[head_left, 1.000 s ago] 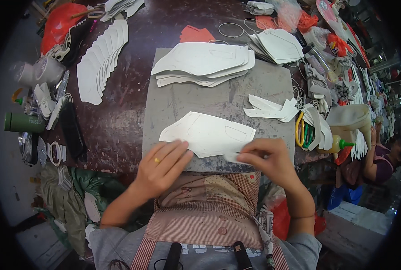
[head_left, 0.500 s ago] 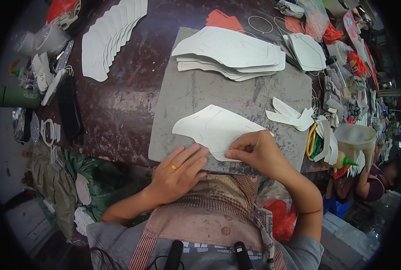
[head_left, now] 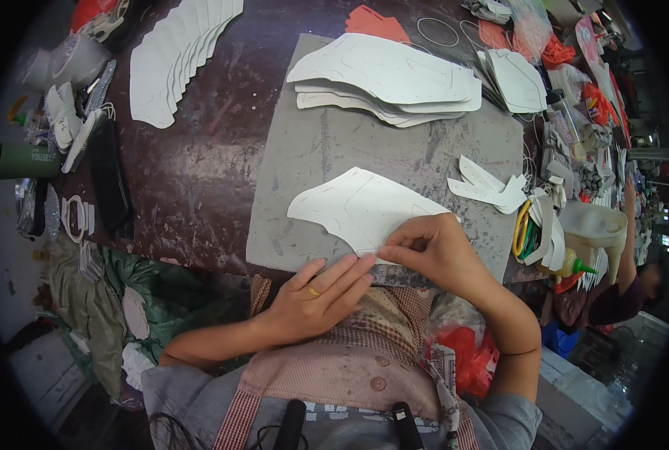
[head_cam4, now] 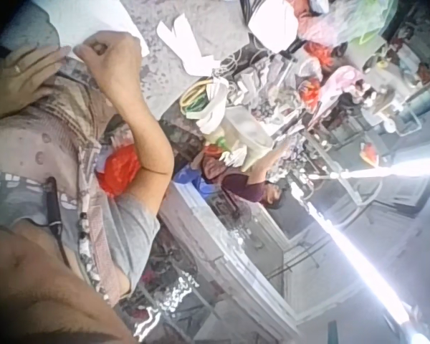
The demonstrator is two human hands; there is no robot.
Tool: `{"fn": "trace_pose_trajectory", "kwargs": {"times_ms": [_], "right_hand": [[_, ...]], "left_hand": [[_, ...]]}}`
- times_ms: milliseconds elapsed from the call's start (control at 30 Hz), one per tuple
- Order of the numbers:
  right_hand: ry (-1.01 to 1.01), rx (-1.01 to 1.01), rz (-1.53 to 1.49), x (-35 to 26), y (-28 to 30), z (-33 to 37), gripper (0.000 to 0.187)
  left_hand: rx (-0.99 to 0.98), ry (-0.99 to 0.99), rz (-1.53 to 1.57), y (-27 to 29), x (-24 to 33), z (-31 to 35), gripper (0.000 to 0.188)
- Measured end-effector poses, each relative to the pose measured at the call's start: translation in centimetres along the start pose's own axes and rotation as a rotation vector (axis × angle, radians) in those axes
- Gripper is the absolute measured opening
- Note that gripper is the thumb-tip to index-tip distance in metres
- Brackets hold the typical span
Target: The person repeatedly picks up white fabric pieces from a pile on the table, aligns them, and places them into a neat stack. The person handles the pieces one at a time, ensuring they are aligned before adding them to the growing stack.
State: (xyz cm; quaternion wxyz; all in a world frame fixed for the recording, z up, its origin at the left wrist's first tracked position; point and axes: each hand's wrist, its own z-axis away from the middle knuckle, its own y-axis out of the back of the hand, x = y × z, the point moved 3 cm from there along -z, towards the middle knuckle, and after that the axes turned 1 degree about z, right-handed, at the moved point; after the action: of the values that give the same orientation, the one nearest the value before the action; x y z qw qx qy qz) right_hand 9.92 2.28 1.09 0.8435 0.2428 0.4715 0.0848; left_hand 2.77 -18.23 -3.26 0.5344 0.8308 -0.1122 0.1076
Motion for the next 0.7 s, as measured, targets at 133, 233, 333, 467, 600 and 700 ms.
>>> {"fn": "trace_pose_trajectory", "kwargs": {"times_ms": [133,233,333,467,600,700], "right_hand": [[0.071,0.027,0.075,-0.3,0.3,0.6,0.019],[0.155,0.075,0.206,-1.5,2.2,2.7,0.021],[0.046,0.109,0.166,-0.5,4.4,4.4,0.021],[0.026,0.165,0.098,2.2,5.0,4.8,0.016],[0.103,0.219,0.081,3.3,4.7,4.5,0.013],[0.073,0.168,0.107,3.0,5.0,3.9,0.012]], "left_hand": [[-0.030,-0.011,-0.107,0.1,0.3,-0.6,0.049],[-0.048,0.009,-0.085,0.2,0.3,-0.9,0.053],[-0.056,0.013,-0.020,0.3,0.2,-1.0,0.056],[-0.100,-0.029,0.003,0.9,-0.1,-1.8,0.047],[-0.159,-0.048,-0.025,0.8,0.1,-2.8,0.055],[-0.134,0.000,-0.084,-0.3,0.5,-2.8,0.074]]}}
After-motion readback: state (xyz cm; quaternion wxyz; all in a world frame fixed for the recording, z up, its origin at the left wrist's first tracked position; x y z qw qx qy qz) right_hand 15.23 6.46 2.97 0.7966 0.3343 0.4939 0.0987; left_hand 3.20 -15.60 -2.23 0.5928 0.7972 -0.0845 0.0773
